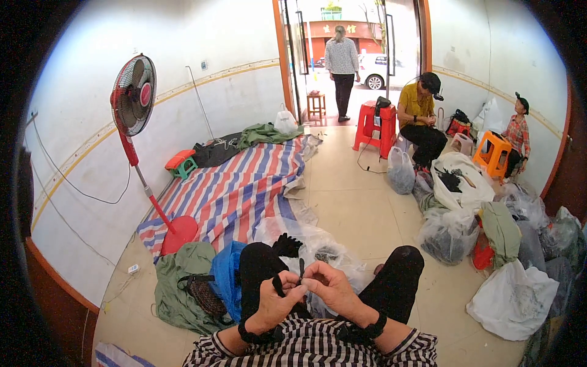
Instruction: The recorder is assembling small black components, likely parts for shoes or accessories, by connecting them by hand.
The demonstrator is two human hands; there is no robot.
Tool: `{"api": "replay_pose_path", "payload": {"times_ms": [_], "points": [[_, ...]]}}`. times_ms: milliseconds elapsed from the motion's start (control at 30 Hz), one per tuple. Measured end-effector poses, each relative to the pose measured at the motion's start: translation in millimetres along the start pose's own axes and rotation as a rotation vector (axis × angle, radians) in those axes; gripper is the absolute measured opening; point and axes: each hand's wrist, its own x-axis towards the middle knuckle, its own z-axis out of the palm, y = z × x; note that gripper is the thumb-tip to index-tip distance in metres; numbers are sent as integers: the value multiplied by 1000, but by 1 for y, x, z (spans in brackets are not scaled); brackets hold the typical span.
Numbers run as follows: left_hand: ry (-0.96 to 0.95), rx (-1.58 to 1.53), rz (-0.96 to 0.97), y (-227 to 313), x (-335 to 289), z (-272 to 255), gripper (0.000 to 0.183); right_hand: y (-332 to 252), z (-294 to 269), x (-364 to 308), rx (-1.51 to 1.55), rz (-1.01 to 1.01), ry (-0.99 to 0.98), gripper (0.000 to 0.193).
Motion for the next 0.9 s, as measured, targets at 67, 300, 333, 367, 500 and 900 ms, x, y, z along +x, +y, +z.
{"api": "replay_pose_path", "payload": {"times_ms": [67, 300, 333, 367, 500, 900], "points": [[-6, -35, -25, 1, 1, -1, 16, 6, -4, 0, -72, -24, 1, 12], [10, -6, 75, -5, 1, -2, 19, 2, 4, -2, 20, 1, 54, 15], [17, 74, 127, -8, 1, -3, 19, 0, 3, -2, -41, -35, 25, 16], [25, 153, 178, -9, 0, -3, 19, -1, 2, -2, -102, -72, -4, 17], [35, 213, 239, -5, 1, -3, 19, 2, -1, -2, -285, -201, -1, 17], [19, -49, 41, -1, -1, -8, 16, 9, 8, -15, -166, -51, 126, 17]]}}
